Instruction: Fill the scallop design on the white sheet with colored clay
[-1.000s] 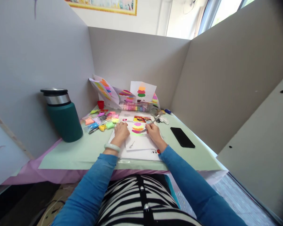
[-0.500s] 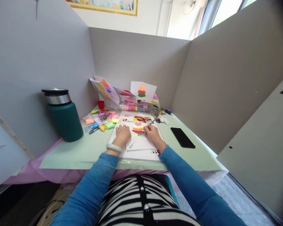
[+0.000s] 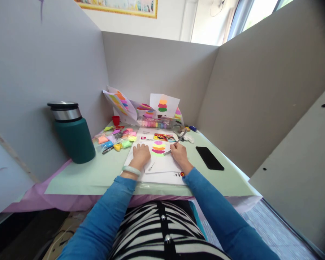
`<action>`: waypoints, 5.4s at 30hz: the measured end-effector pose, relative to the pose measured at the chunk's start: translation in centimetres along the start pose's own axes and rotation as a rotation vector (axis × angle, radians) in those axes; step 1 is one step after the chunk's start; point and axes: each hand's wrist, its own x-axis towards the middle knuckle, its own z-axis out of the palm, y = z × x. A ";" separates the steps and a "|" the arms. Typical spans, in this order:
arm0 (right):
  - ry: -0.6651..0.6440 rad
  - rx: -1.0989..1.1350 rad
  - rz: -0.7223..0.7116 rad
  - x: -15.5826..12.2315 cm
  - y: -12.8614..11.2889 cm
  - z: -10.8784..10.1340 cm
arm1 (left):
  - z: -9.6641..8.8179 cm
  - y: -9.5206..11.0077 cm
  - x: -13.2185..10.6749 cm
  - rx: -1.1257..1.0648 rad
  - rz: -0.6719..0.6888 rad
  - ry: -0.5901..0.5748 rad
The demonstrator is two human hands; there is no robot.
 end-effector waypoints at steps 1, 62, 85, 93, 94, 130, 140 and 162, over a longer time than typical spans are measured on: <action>0.025 0.003 -0.011 0.0 0.0 0.0 | 0.0 0.0 0.0 -0.001 -0.002 -0.002; -0.099 0.084 -0.086 -0.4 -0.5 0.8 | -0.7 -1.0 0.1 -0.066 0.062 -0.234; -0.093 0.070 -0.065 -0.5 -0.6 0.7 | -0.7 -0.9 0.1 -0.072 0.064 -0.228; -0.061 0.104 -0.051 -0.4 -0.5 0.5 | -0.6 -1.0 0.2 -0.066 0.067 -0.233; -0.094 0.130 -0.063 -0.4 -0.5 0.6 | -0.6 -1.0 0.2 -0.065 0.067 -0.232; 0.018 -0.061 0.013 -0.3 -0.6 0.1 | -0.6 -1.0 0.1 -0.069 0.058 -0.238; -0.069 0.079 -0.016 -0.4 -0.6 0.5 | -0.8 -0.9 0.0 -0.077 0.059 -0.241; -0.010 -0.057 -0.020 -0.6 -1.0 0.4 | -0.9 -0.9 0.0 -0.083 0.054 -0.249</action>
